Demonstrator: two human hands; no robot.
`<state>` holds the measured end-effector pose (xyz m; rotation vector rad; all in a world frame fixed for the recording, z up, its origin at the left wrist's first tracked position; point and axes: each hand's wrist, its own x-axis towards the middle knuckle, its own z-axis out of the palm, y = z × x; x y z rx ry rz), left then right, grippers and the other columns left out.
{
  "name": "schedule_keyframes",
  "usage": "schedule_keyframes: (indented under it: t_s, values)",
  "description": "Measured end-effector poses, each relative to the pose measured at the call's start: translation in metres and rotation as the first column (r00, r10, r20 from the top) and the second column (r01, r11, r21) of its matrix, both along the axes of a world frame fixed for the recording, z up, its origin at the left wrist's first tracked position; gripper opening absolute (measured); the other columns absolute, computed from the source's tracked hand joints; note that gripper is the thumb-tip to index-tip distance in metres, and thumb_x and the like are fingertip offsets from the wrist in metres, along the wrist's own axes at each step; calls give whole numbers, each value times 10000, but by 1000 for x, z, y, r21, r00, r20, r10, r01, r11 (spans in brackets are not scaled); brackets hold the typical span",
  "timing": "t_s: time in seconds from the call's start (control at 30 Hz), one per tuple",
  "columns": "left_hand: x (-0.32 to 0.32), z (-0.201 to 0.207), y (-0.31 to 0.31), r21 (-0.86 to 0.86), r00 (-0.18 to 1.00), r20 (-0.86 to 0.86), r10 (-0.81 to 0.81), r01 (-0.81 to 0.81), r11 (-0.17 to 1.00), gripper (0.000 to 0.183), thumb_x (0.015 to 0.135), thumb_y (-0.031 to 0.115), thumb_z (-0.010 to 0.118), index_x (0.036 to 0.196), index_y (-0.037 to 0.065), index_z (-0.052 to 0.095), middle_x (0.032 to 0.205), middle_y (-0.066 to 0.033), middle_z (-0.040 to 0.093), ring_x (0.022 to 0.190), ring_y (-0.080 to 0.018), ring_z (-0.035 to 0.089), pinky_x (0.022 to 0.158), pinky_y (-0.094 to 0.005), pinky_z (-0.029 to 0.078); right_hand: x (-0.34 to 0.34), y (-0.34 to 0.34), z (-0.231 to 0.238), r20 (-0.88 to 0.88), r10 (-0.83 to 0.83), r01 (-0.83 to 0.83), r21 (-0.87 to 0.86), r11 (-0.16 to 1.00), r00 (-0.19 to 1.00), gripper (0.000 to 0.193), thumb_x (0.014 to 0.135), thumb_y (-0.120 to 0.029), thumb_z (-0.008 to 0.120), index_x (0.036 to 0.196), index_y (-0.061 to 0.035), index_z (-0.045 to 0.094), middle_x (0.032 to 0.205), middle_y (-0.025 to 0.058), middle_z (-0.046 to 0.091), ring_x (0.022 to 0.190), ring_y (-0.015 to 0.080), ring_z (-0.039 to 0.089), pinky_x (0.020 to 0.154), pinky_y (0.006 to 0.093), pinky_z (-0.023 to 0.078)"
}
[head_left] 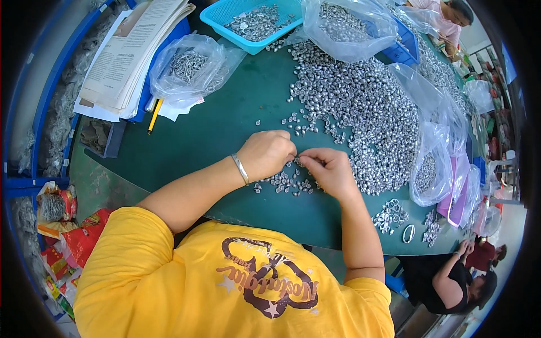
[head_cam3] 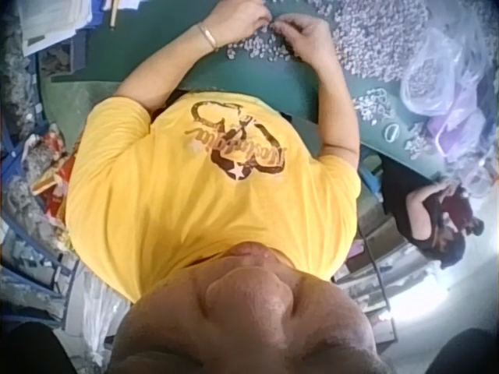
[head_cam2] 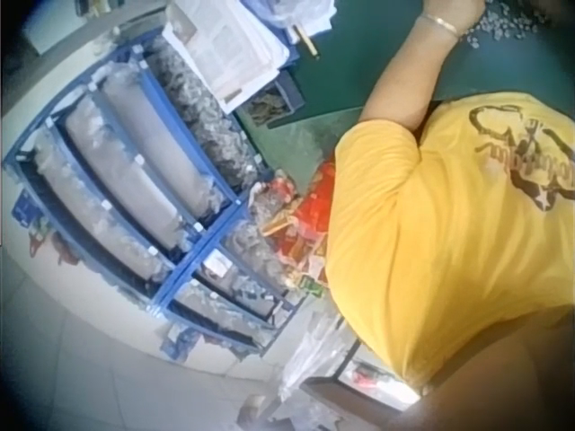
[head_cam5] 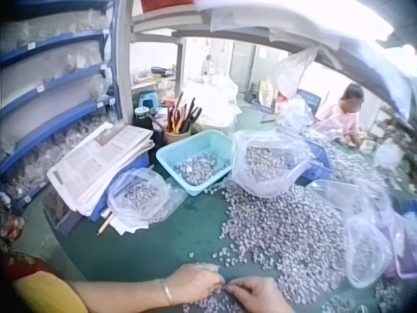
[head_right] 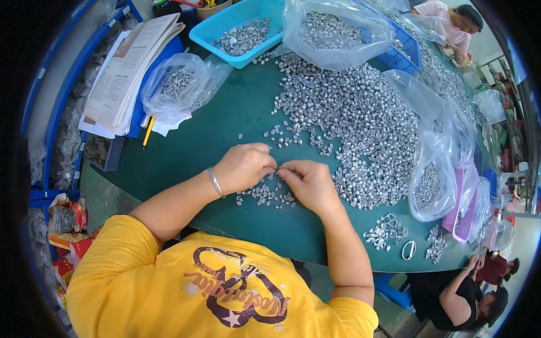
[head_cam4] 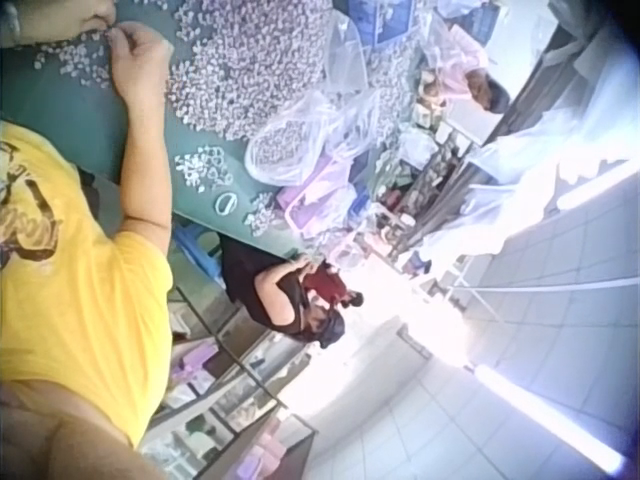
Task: The person sorts through a large pile of small silver D-rings and hardware on a green workbench, picking up individual pieces to group them and moving piles around.
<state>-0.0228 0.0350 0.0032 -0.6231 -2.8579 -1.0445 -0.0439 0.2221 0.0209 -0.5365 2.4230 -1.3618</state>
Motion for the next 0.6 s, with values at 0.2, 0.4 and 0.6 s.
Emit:
schedule_keyframes:
  t_s: [0.2,0.4,0.6]
  values:
    - [2,-1,3,-84,1000,-14,-6,4,996,32,753,95,629,759,67,644,773,-83,569,767,-272,587,668,-366,484,2,-8,-12,-405,150,-47,252,966,902,118,760,-134,657,852,-63,671,692,83,623,644,252,608,578,338,479]
    - [6,-1,-1,-37,999,-17,31,-32,999,41,740,104,642,749,64,644,766,-87,570,751,-271,589,667,-365,486,-16,26,0,629,350,322,-706,630,694,92,787,-74,634,814,12,655,675,16,601,492,56,459,447,197,358]
    - [0,-5,-1,39,995,-99,27,-23,999,52,743,105,650,732,55,642,717,-66,571,695,-238,589,626,-335,481,5,4,-7,-215,-1,21,90,996,977,113,764,-96,654,856,-35,678,718,121,629,625,258,601,585,323,478]
